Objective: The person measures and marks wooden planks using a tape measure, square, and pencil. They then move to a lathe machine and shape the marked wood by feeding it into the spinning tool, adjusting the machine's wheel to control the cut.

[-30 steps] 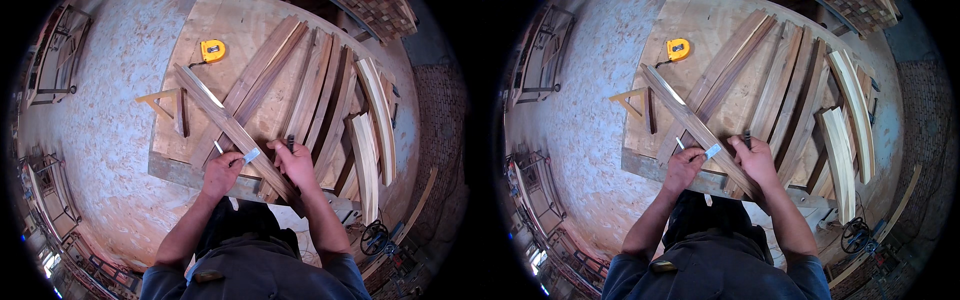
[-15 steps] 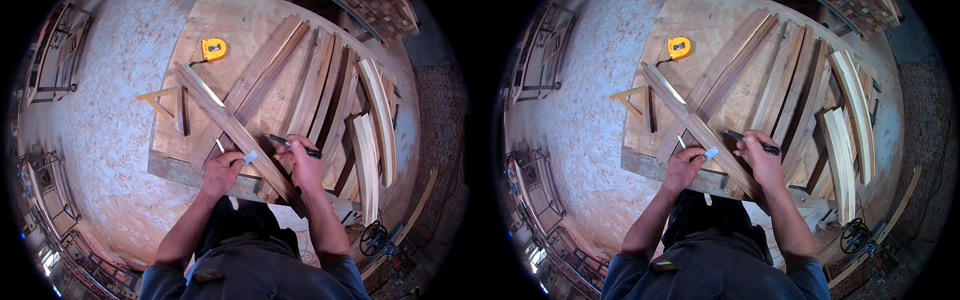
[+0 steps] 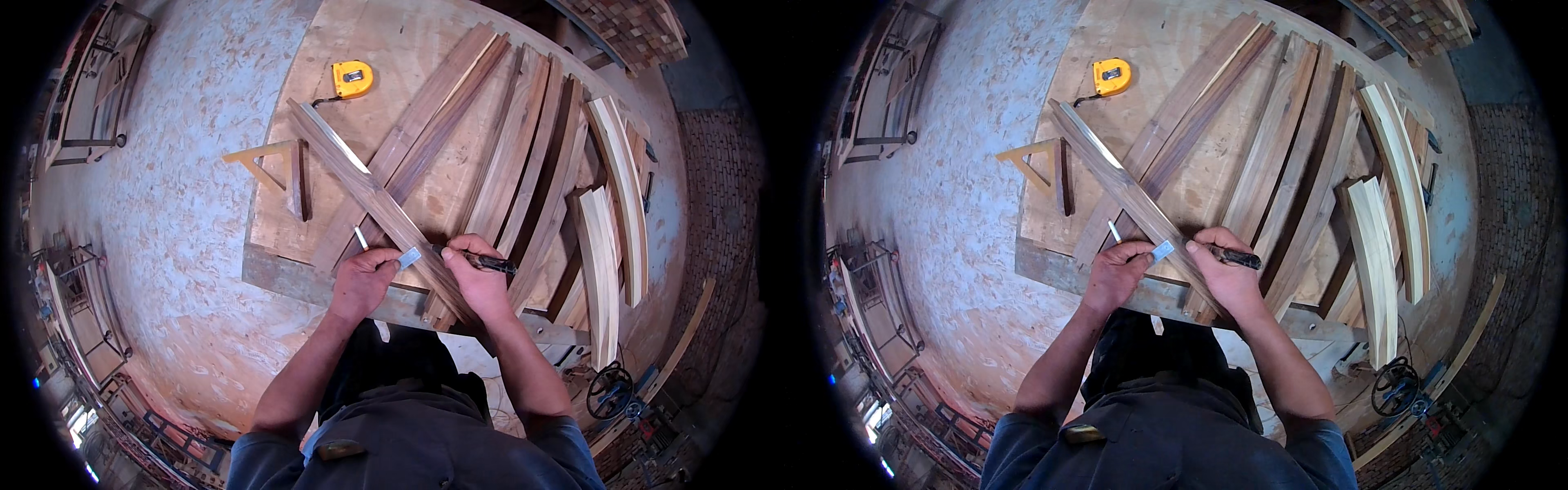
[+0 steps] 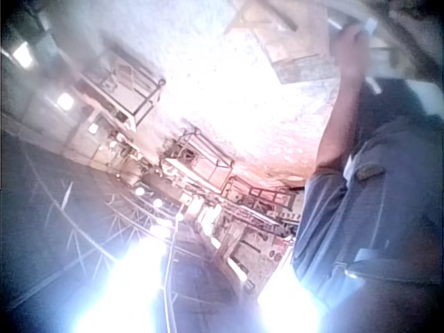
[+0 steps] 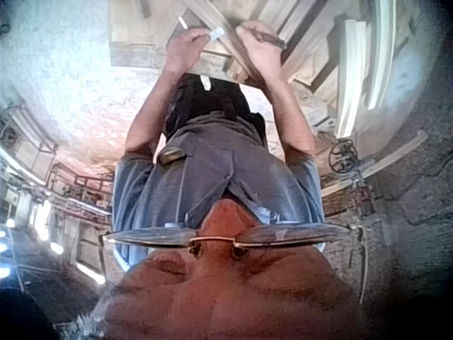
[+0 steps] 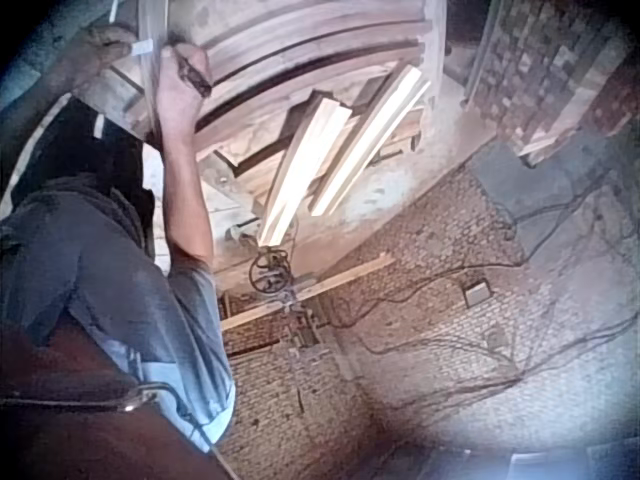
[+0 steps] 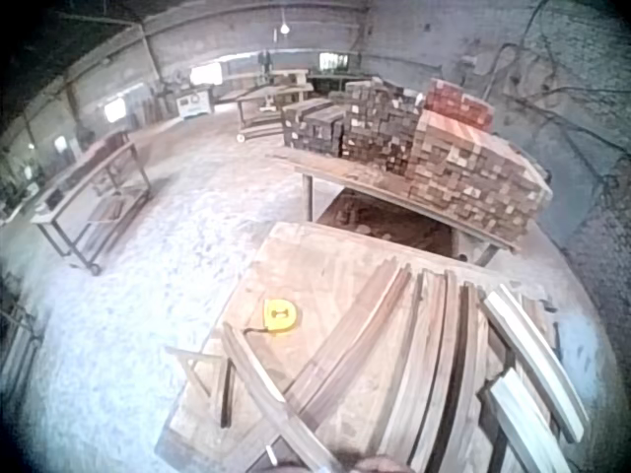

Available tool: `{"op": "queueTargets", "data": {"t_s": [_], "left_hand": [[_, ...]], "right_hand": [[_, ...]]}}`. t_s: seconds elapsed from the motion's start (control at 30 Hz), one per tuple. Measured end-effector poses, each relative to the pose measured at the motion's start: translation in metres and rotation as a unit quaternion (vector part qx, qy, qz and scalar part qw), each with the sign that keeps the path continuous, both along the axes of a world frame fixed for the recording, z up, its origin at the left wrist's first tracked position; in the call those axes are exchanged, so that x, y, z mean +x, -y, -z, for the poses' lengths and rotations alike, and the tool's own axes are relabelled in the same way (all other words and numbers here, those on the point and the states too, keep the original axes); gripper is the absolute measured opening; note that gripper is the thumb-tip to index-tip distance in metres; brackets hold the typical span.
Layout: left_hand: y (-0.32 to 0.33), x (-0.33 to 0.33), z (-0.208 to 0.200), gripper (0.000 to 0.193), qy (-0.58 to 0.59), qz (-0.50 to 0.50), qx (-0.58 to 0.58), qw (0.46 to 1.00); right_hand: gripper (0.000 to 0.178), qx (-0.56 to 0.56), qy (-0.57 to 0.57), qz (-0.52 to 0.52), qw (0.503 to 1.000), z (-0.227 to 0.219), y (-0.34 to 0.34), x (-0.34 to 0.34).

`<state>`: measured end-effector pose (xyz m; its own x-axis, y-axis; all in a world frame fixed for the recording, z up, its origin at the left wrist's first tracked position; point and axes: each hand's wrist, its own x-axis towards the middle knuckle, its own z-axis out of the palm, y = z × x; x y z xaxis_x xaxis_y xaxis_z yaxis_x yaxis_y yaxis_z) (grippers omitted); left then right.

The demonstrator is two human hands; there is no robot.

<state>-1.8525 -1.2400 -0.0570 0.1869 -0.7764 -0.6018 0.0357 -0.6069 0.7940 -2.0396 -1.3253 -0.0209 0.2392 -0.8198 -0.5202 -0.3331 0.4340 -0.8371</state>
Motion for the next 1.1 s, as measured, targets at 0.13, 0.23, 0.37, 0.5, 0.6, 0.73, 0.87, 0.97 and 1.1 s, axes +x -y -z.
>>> {"op": "queueTargets", "data": {"t_s": [0.13,0.23,0.37,0.5,0.6,0.73,0.87,0.97,1.1], "left_hand": [[-0.0001,0.0003,0.0011,0.019,0.001,0.004,0.006,1.0],[-0.0004,0.0004,0.0021,0.019,-0.006,0.0,0.002,1.0],[-0.0014,0.0004,0.0038,0.019,-0.001,-0.001,0.003,1.0],[-0.0011,0.0003,0.0036,0.018,-0.016,-0.02,0.009,1.0],[-0.0014,0.0009,0.0055,0.018,-0.012,-0.027,-0.013,0.999],[0.0015,0.0024,0.0018,0.017,-0.005,-0.016,-0.01,1.0],[0.0018,0.0025,0.0012,0.017,-0.005,-0.015,-0.001,1.0],[0.0027,0.0022,-0.0005,0.017,-0.001,-0.017,0.0,1.0],[0.0029,0.0021,-0.0016,0.016,0.0,-0.025,-0.005,1.0]], "right_hand": [[0.019,-0.066,-0.012,-0.033,0.997,0.0073,-0.0032,0.0013],[0.019,-0.075,-0.015,-0.041,0.996,0.0028,-0.0019,0.0042],[0.018,-0.096,-0.018,-0.049,0.994,-0.0001,-0.0007,0.0062],[0.017,-0.107,-0.01,-0.058,0.993,0.0036,-0.0006,0.0057],[0.017,-0.101,-0.006,-0.067,0.993,0.0027,-0.0006,0.0068],[0.017,-0.095,-0.002,-0.074,0.993,0.0028,-0.0001,0.007],[0.017,-0.092,-0.011,-0.08,0.993,-0.0001,0.0006,0.009],[0.017,-0.1,-0.017,-0.085,0.991,0.0003,0.0011,0.0085],[0.016,-0.139,-0.015,-0.083,0.987,0.0027,0.0017,0.0101]]}}
